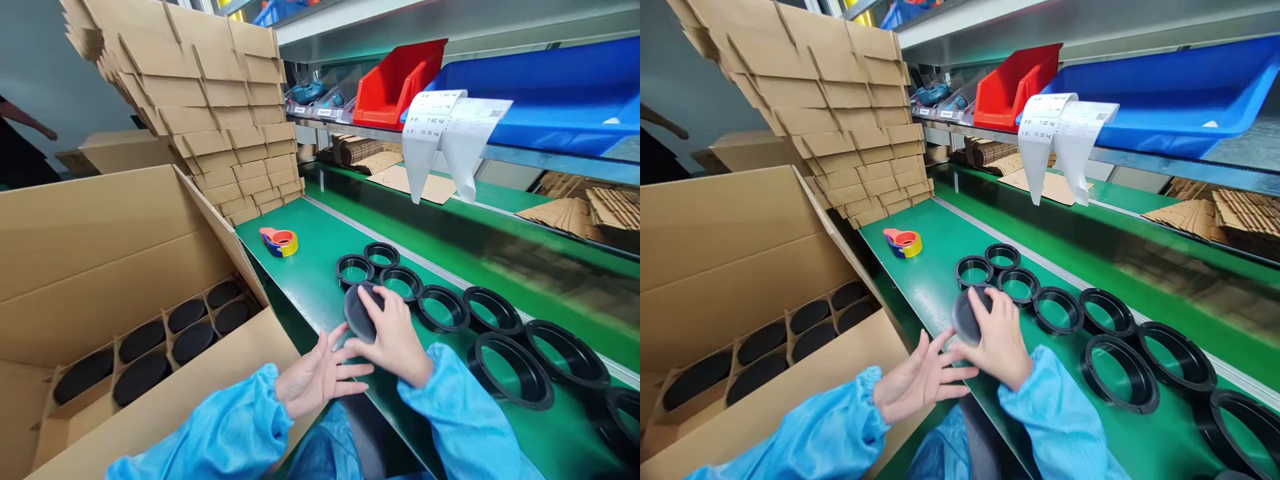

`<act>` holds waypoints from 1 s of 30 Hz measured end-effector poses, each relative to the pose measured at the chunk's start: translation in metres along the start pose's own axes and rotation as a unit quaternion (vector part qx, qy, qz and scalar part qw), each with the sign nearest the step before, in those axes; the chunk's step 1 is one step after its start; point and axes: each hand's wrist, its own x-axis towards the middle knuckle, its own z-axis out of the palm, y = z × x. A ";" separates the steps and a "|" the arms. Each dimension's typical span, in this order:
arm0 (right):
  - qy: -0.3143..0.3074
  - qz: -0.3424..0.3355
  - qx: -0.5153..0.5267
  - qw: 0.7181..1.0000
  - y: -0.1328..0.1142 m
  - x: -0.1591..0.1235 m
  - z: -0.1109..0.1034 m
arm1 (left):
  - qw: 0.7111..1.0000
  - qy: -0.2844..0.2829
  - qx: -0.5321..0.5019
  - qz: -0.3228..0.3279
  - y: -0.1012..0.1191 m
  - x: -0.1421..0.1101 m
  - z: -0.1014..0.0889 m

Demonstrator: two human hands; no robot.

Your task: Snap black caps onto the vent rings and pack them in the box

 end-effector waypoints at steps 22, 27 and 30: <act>0.034 0.024 -0.094 0.995 -0.017 -0.030 -0.016 | 0.986 0.159 0.037 -0.042 0.034 -0.055 -0.037; -0.050 0.018 -0.071 0.996 0.005 -0.046 0.019 | 0.966 0.207 0.151 -0.037 0.028 -0.038 -0.021; 0.043 0.088 0.013 0.995 0.022 -0.068 0.017 | 0.968 0.179 0.175 0.002 0.003 -0.017 -0.015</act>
